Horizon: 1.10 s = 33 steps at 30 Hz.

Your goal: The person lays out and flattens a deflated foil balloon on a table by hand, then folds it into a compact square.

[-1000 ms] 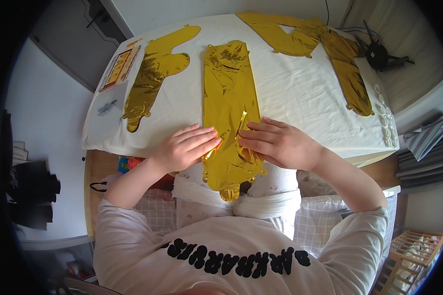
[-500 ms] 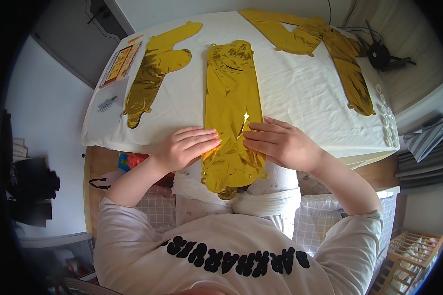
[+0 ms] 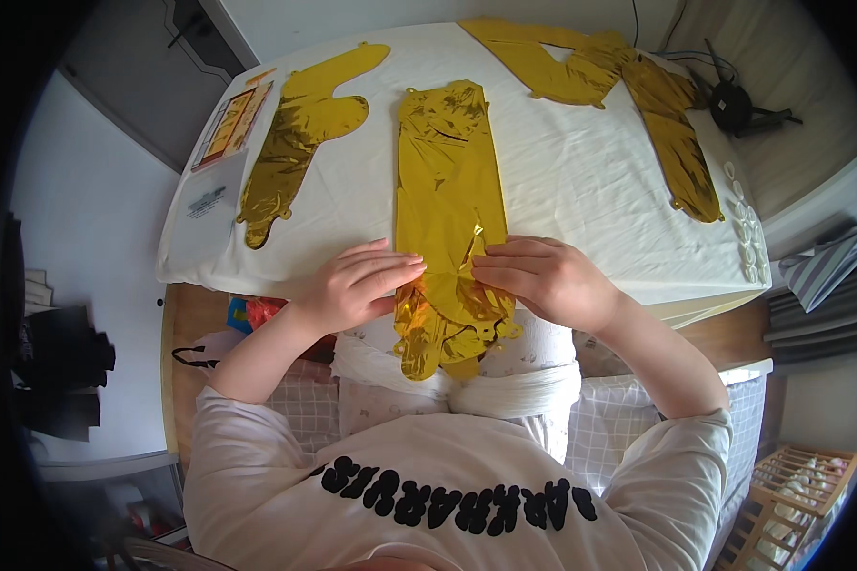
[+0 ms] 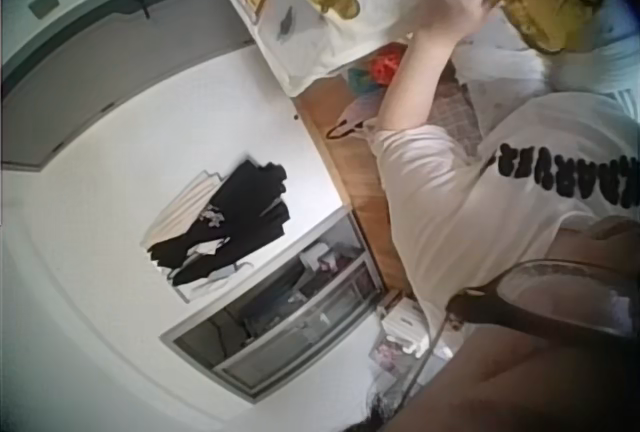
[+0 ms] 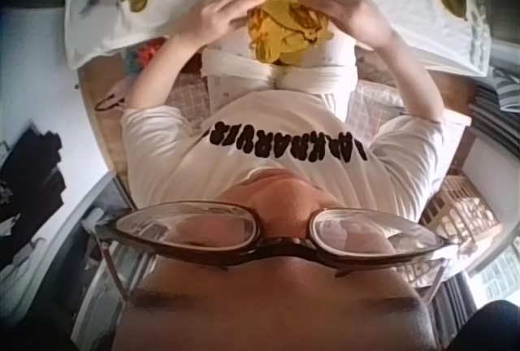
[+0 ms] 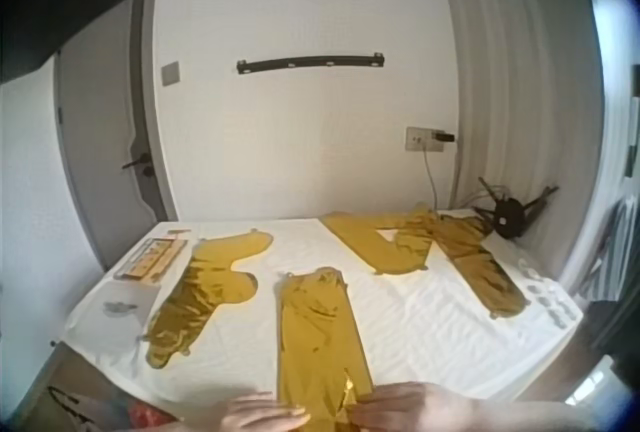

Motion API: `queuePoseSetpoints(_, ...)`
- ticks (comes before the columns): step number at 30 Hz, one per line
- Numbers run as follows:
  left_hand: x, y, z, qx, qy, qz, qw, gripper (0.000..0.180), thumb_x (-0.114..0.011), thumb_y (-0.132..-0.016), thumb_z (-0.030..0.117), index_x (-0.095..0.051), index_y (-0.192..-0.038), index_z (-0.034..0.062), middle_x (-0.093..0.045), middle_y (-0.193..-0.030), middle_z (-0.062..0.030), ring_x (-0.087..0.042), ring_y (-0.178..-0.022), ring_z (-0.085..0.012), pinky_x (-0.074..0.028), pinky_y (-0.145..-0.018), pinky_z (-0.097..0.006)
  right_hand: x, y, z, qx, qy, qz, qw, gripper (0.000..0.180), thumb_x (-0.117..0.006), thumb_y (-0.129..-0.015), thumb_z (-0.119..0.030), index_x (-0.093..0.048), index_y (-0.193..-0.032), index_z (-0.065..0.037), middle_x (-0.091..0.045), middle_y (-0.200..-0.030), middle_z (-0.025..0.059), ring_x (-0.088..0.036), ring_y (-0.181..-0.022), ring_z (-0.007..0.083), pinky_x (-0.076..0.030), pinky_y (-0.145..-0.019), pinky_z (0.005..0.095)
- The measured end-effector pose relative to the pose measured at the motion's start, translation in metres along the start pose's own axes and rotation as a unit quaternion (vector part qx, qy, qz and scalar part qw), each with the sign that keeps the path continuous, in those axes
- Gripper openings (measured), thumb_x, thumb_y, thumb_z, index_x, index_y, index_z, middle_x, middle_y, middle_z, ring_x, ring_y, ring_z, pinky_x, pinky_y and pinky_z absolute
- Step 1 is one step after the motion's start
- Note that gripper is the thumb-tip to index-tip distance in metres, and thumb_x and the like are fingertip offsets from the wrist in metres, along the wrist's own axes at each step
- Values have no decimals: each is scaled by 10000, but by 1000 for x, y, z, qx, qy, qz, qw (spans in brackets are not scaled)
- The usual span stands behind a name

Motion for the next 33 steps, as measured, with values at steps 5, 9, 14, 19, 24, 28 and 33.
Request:
queuePoseSetpoints(5, -3, 2, -5, 10, -18, -10, 1000, 422, -812, -790, 55, -721, -1201, 90, -704, -1250, -18, -680, -1143, -184, -528, -1063, -400, 3, 0, -4, -3, 14, -11, 1000, 311, -719, -816, -89, -730, -1126, -63, -751, -1128, 63, -702, -1101, 239, -604, -892, 361)
queuePoseSetpoints(9, -6, 5, -9, 5, -5, -8, 1000, 362, -817, -780, 33, -761, -1130, 105, -705, -1213, -19, -691, -1096, -185, -537, -1044, -404, 2, 1, -5, 15, 16, -17, 1000, 332, -717, -805, -71, -725, -1137, -52, -746, -1137, 69, -697, -1117, 241, -606, -892, 358)
queuePoseSetpoints(14, -2, -1, -4, 37, 38, 15, 999, 367, -825, -763, 27, -775, -1113, 124, -695, -1221, -28, -689, -1092, -193, -546, -1022, -403, 0, 4, -3, -2, -22, -27, 999, 355, -696, -800, -34, -715, -1154, -49, -738, -1164, 74, -685, -1147, 251, -604, -910, 369)
queuePoseSetpoints(19, 0, -2, -2, 49, -34, 0, 998, 410, -822, -769, 74, -746, -1167, 131, -686, -1191, -25, -691, -1060, -203, -562, -991, -407, 3, 1, -3, 12, -25, -36, 999, 376, -705, -796, -40, -704, -1171, -48, -722, -1206, 86, -679, -1154, 266, -595, -931, 372)
queuePoseSetpoints(24, -4, 0, -3, 48, -34, 2, 998, 464, -823, -762, 61, -731, -1207, 153, -704, -1179, 3, -690, -1089, -183, -543, -1025, -404, 3, 1, -3, 22, -37, -39, 998, 363, -707, -802, -49, -703, -1165, -48, -711, -1234, 91, -674, -1155, 274, -591, -933, 375)
queuePoseSetpoints(28, -4, 1, -3, 43, -46, -1, 998, 444, -820, -767, 37, -743, -1187, 159, -724, -1188, 19, -689, -1131, -160, -532, -1040, -390, 2, 2, -2, 17, -50, -34, 998, 352, -713, -812, -41, -701, -1164, -47, -710, -1230, 94, -679, -1138, 275, -591, -924, 379)
queuePoseSetpoints(33, -3, 2, -3, 16, -69, 8, 997, 368, -808, -784, 65, -761, -1143, 137, -746, -1155, -2, -696, -1137, -168, -543, -1012, -380, 3, 0, -3, -3, -68, -23, 997, 353, -714, -828, -29, -698, -1180, -45, -720, -1188, 107, -694, -1097, 283, -592, -915, 379)
Point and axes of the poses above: each hand's wrist, its own y-axis away from the middle knuckle, its own x-axis out of the back of the hand, z = x × y, the point moved 2 cm from there along -y, towards the middle knuckle
